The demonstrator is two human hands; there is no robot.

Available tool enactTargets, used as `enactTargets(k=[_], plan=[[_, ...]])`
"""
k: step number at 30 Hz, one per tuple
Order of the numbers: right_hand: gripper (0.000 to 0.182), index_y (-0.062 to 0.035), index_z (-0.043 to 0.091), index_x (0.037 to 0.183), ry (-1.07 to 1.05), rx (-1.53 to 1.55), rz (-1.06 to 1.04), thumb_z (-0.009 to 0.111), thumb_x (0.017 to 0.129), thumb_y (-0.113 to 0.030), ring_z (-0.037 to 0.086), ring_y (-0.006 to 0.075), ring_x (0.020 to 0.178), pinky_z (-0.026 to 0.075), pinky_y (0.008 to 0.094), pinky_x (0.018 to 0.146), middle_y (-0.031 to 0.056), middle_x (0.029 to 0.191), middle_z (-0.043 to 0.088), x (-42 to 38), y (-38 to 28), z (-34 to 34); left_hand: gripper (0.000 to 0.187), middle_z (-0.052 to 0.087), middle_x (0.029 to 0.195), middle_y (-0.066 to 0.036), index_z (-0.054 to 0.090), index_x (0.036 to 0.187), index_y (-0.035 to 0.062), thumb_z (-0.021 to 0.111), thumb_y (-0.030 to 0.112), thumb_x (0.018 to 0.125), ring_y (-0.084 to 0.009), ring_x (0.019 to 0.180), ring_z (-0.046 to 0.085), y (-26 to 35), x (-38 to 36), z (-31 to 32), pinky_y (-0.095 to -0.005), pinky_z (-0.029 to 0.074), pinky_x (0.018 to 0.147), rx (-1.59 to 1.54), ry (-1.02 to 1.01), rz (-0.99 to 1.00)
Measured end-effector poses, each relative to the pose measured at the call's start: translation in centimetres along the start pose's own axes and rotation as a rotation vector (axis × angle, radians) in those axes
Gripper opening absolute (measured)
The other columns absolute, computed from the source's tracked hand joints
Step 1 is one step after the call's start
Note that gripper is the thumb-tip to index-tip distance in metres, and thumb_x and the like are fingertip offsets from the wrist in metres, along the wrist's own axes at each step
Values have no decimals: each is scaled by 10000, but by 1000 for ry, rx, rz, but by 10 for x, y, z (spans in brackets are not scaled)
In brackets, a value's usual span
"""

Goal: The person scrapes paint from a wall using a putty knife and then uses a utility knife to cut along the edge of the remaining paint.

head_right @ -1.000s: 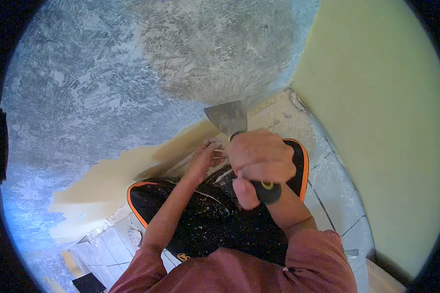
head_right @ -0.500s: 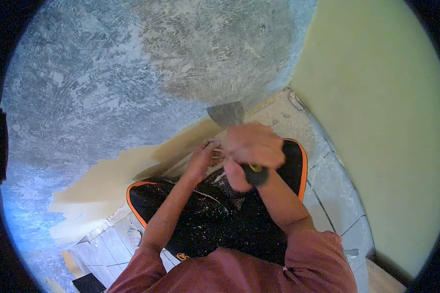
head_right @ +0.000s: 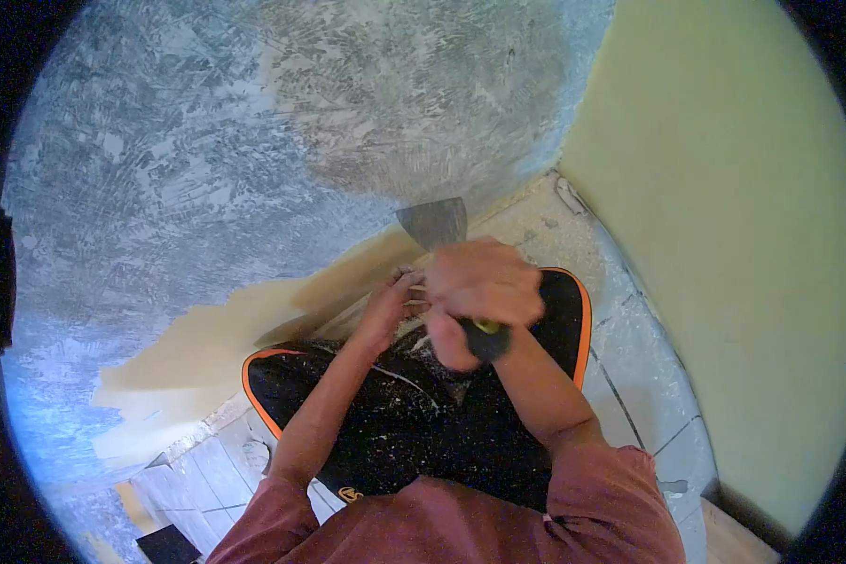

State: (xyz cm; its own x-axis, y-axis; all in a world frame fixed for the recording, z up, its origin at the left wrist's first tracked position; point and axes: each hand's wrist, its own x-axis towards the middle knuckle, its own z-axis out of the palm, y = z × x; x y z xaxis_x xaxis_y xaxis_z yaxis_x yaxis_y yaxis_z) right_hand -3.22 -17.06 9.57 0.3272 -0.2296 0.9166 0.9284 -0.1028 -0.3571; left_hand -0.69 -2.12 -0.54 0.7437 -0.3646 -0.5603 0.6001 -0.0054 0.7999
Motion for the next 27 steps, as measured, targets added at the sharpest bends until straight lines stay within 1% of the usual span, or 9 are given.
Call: enactTargets(k=[2,6,10,11,12,18,20,25,27], plan=[[128,-48,489,624,147,257,23,595,696,-47,519,185,421,442,291,438,53,512,515,8,-17,4,194,536,915,-52,482,999,62,508,214,882,-142,768,574,-2,2,-3,-279,494,667,-23,9,-20],[140,-57,500,618,-19,-48,71,608,704,-79,537,193,433,460,303,450,64,521,527,-4,10,-2,201,537,915,-50,481,1007,61,503,219,885,-139,770,568,-4,2,-2,-282,494,665,-29,-19,-1],[151,-51,487,620,68,200,-31,598,719,-74,516,190,416,444,299,428,46,506,499,4,-7,-12,205,535,924,-51,482,1011,59,502,220,885,-137,773,566,-3,3,-5,-283,490,674,-9,-6,-10],[176,-42,487,654,12,-214,-85,597,763,-126,495,178,408,425,282,409,41,512,494,-1,3,-10,208,534,928,-52,482,1013,59,503,220,884,-136,775,566,-4,2,-4,-284,488,680,-29,-1,-25],[176,-42,487,654,9,-218,-81,597,763,-126,495,178,408,425,282,409,41,512,494,-5,5,-12,208,534,928,-52,482,1013,59,503,220,884,-136,775,566,-6,2,-3,-284,488,680,-33,-5,-30],[139,-39,481,646,81,215,-22,584,728,-82,484,179,388,400,275,379,39,516,494,-5,1,-13,223,534,935,-51,482,1031,58,504,223,883,-143,780,567,-3,2,-4,-286,483,696,-7,-6,5],[127,-45,473,637,-21,-336,-24,577,707,-64,486,177,392,411,281,394,40,498,481,-16,13,-8,225,535,928,-51,482,1031,57,507,223,880,-146,783,568,-2,-2,-2,-285,483,691,-29,4,-8],[106,-61,501,625,70,66,-31,586,687,-72,530,199,438,452,305,460,56,523,513,-7,-1,-16,221,538,910,-53,483,1025,56,511,218,877,-148,770,570,-4,2,-4,-285,486,677,-6,10,-10],[100,-61,516,632,-239,-731,82,599,687,-64,534,217,442,461,311,476,52,520,518,-16,-7,-21,219,539,906,-55,484,1021,55,513,216,876,-148,764,570,-5,2,-2,-285,487,674,-25,0,-11]])
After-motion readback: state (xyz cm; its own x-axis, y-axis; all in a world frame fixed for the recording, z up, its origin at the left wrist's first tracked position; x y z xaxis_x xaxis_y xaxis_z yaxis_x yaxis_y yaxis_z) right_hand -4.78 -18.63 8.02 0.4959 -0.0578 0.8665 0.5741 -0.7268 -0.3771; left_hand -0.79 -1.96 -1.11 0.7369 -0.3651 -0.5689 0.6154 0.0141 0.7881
